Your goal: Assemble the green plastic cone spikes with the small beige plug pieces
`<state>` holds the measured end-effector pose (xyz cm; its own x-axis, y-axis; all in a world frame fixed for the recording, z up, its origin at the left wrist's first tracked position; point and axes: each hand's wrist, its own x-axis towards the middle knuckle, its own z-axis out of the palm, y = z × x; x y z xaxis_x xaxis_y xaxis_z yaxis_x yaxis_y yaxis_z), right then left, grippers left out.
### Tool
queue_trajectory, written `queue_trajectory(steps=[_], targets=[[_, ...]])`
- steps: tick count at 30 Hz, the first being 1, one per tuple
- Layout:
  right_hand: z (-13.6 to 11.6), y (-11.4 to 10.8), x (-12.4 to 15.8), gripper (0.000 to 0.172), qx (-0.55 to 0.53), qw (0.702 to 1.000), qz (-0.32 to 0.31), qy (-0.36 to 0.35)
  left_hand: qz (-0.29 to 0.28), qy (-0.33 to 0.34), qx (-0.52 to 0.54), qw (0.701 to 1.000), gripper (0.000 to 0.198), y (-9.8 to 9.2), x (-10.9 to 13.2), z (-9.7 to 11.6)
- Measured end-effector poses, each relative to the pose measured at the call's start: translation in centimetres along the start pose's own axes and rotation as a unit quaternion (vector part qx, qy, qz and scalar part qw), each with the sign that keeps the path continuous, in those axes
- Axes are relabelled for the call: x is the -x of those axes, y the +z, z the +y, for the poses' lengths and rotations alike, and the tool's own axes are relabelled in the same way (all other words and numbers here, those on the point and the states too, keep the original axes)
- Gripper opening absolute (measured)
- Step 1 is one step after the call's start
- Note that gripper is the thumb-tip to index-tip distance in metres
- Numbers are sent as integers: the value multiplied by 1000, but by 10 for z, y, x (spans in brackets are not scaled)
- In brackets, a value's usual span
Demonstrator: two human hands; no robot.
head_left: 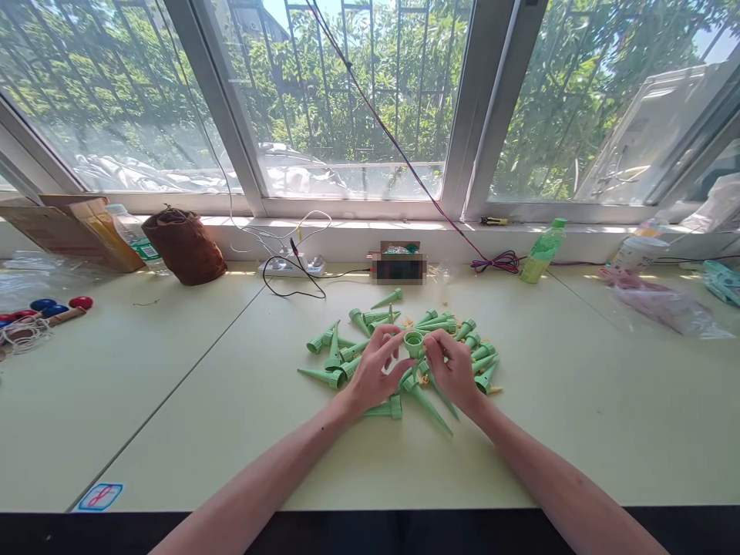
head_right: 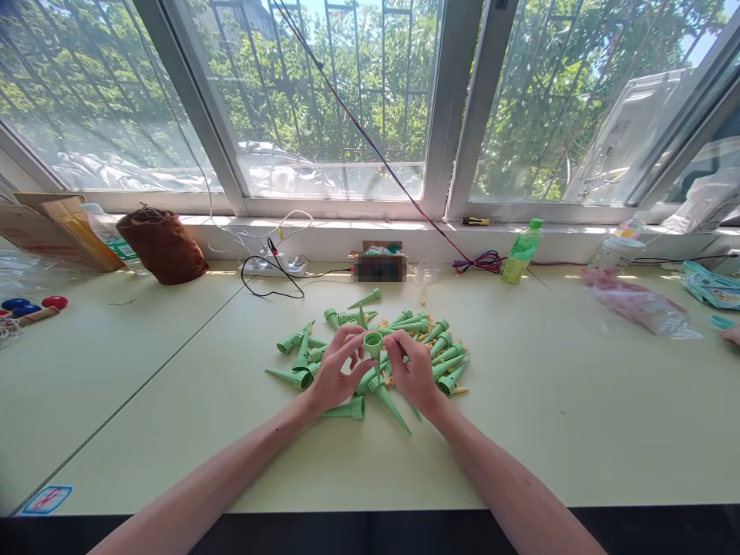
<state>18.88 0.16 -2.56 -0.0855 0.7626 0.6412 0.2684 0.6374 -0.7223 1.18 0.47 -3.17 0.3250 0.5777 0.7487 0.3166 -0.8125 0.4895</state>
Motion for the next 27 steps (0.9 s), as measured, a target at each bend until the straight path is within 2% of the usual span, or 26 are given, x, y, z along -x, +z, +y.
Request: queue_trajectory(steps=[11,27], targets=[[1,1,1,29,-17,1000,0,-6,3,25,3,1000,54,-1,1,1],[-1,-2,0,31,21,999,-15,-23,24,55,-17,998,47,-3,-1,5]])
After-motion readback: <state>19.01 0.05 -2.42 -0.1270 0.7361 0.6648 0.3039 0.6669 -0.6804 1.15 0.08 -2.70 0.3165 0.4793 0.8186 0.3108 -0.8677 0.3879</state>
